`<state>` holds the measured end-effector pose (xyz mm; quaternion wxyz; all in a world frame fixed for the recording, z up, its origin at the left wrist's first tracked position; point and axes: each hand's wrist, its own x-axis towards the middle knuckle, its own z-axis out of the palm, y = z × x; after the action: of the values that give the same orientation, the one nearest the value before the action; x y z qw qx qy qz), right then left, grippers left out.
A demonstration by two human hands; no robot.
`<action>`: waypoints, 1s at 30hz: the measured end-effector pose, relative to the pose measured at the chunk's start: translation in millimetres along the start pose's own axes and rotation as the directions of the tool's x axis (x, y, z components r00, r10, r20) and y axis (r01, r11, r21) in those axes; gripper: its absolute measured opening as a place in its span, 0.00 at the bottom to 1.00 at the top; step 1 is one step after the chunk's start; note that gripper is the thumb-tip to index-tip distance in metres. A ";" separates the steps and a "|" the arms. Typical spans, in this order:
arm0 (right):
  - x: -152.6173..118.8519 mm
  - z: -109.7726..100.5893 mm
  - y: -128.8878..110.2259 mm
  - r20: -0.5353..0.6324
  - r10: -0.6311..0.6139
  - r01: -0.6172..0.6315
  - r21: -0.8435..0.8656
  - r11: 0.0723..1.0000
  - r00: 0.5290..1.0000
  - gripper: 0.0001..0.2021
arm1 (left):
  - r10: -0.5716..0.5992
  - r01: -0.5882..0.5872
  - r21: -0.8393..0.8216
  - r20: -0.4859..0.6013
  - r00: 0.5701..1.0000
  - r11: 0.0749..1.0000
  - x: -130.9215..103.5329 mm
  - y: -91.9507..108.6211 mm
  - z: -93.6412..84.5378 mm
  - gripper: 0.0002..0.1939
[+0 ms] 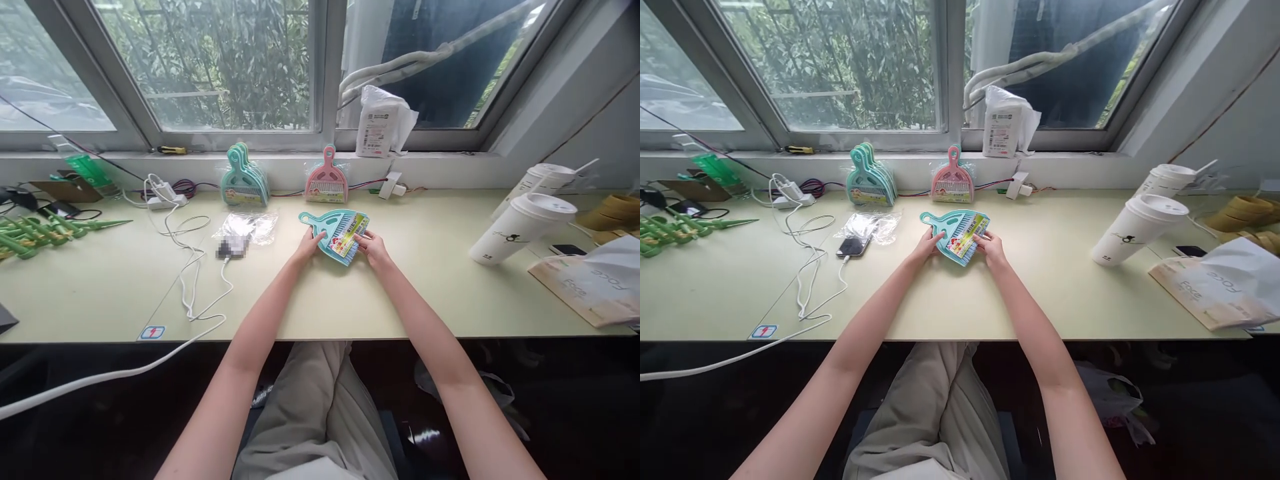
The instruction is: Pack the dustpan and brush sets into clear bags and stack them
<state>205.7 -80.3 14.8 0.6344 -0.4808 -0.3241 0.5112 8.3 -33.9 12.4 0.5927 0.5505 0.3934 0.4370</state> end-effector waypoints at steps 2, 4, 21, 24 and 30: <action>-1.4 3.4 0.1 0.046 -0.002 0.003 -0.039 0.999 0.999 0.09 | -0.014 0.017 -0.065 0.045 0.999 0.998 -2.4 3.4 -4.6 0.23; 0.2 2.1 -1.4 0.086 0.061 -0.048 -0.145 0.988 0.994 0.07 | -0.005 0.003 -0.103 -0.019 1.000 0.995 -2.5 6.4 -11.8 0.18; 4.3 -10.0 -0.9 0.127 -0.396 0.346 -0.758 0.553 0.910 0.24 | 0.217 -0.222 0.076 0.074 0.973 0.972 -10.4 3.4 10.7 0.23; 11.1 -21.5 1.3 0.157 -0.265 0.292 -0.733 0.614 0.951 0.25 | 0.248 -0.256 0.255 0.064 0.967 0.932 -13.7 5.9 10.9 0.25; 21.8 -32.7 8.5 -0.032 -0.304 0.173 -0.765 0.620 0.952 0.25 | 0.423 0.017 0.753 -0.388 0.819 0.657 -4.4 21.5 -49.6 0.27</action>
<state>238.2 -68.3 -5.7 0.4629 -0.6917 -0.5164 0.2015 -41.8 -22.6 29.5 0.1350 0.6374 0.6145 0.4448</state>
